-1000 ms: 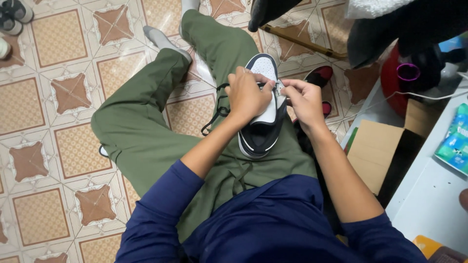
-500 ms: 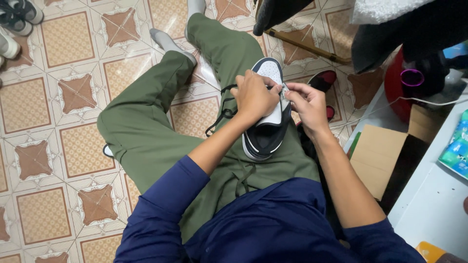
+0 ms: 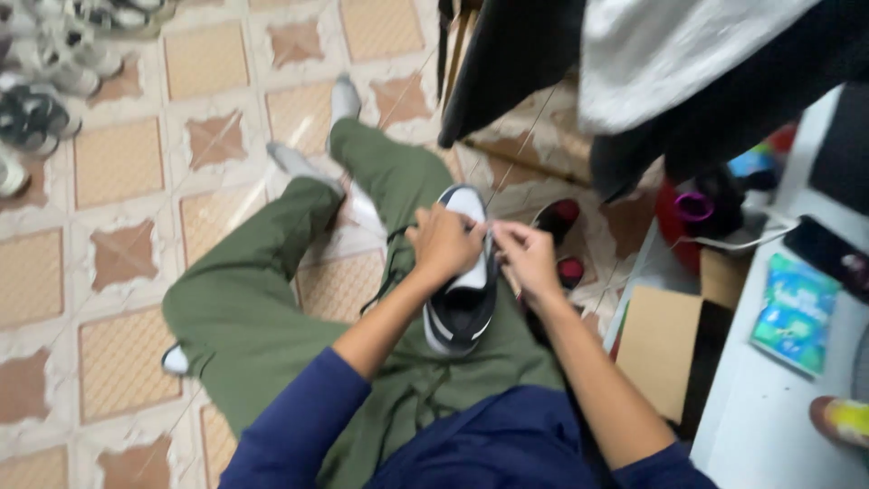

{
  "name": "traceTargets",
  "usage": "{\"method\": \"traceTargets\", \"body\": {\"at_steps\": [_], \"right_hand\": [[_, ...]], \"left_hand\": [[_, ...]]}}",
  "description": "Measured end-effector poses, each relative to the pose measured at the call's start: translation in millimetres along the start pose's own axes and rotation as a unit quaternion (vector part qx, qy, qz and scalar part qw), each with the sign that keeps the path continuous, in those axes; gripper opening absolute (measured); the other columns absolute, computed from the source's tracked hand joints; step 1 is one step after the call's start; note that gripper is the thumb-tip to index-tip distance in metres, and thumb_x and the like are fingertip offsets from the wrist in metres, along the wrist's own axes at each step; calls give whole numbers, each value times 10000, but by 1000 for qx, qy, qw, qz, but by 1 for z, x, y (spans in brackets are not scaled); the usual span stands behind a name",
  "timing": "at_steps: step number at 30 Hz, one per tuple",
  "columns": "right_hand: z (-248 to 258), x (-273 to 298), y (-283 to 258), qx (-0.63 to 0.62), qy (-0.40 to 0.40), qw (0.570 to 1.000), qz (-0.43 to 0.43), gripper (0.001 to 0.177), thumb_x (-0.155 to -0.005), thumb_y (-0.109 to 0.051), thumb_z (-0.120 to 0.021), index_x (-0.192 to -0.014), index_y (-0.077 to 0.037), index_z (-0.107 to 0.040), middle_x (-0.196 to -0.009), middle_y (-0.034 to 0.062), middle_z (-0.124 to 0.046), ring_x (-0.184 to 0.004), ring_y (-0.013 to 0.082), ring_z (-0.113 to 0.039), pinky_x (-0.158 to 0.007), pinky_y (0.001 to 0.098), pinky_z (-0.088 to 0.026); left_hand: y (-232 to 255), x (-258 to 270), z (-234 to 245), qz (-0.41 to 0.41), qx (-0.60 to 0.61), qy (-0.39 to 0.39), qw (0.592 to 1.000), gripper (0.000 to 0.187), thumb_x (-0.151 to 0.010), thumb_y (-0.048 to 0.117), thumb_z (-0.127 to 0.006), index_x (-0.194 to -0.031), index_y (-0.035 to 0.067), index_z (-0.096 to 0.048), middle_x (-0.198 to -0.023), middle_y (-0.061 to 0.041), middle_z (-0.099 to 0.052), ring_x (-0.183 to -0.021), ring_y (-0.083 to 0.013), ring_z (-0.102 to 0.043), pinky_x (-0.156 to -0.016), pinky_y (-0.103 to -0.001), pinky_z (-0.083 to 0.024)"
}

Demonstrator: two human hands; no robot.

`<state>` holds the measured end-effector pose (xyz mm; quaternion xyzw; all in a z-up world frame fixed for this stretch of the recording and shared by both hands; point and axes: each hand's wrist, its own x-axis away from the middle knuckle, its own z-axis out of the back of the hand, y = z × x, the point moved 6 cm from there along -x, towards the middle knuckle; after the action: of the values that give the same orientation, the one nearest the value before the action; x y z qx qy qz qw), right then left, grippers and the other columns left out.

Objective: The person is threading laces through the eyelets of a black and white sneaker while sitting on the floor.

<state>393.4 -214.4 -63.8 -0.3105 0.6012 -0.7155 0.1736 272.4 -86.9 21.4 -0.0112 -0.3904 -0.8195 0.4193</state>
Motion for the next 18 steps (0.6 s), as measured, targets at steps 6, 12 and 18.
{"method": "traceTargets", "body": {"at_steps": [6,12,18], "right_hand": [[-3,-12,15,18,18,999,30,173,-909,-177,-813,-1027,-52,-824,-687,143,-763,-557,183,-726,-481,273,-569],[-6,-11,18,-18,13,999,28,186,-888,-119,-827,-1034,-2,-827,-815,203,-793,-647,195,-739,-567,327,-637],[-11,-24,24,-46,-22,998,35,194,-899,-64,-797,-1077,12,-801,-894,178,-787,-724,182,-750,-621,330,-676]], "left_hand": [[-11,-7,-8,5,-1,-8,1000,364,-985,420,-625,-1095,118,-795,-1176,-185,-600,-1245,-419,-497,-1045,-620,-374],[-13,-15,-11,-8,-45,-22,999,329,-1003,418,-578,-1098,190,-794,-1148,-131,-602,-1211,-376,-509,-1021,-575,-397],[-10,-26,-7,-12,-56,-39,998,262,-987,368,-619,-994,196,-817,-1095,-132,-678,-1191,-371,-548,-1003,-508,-426]]}}
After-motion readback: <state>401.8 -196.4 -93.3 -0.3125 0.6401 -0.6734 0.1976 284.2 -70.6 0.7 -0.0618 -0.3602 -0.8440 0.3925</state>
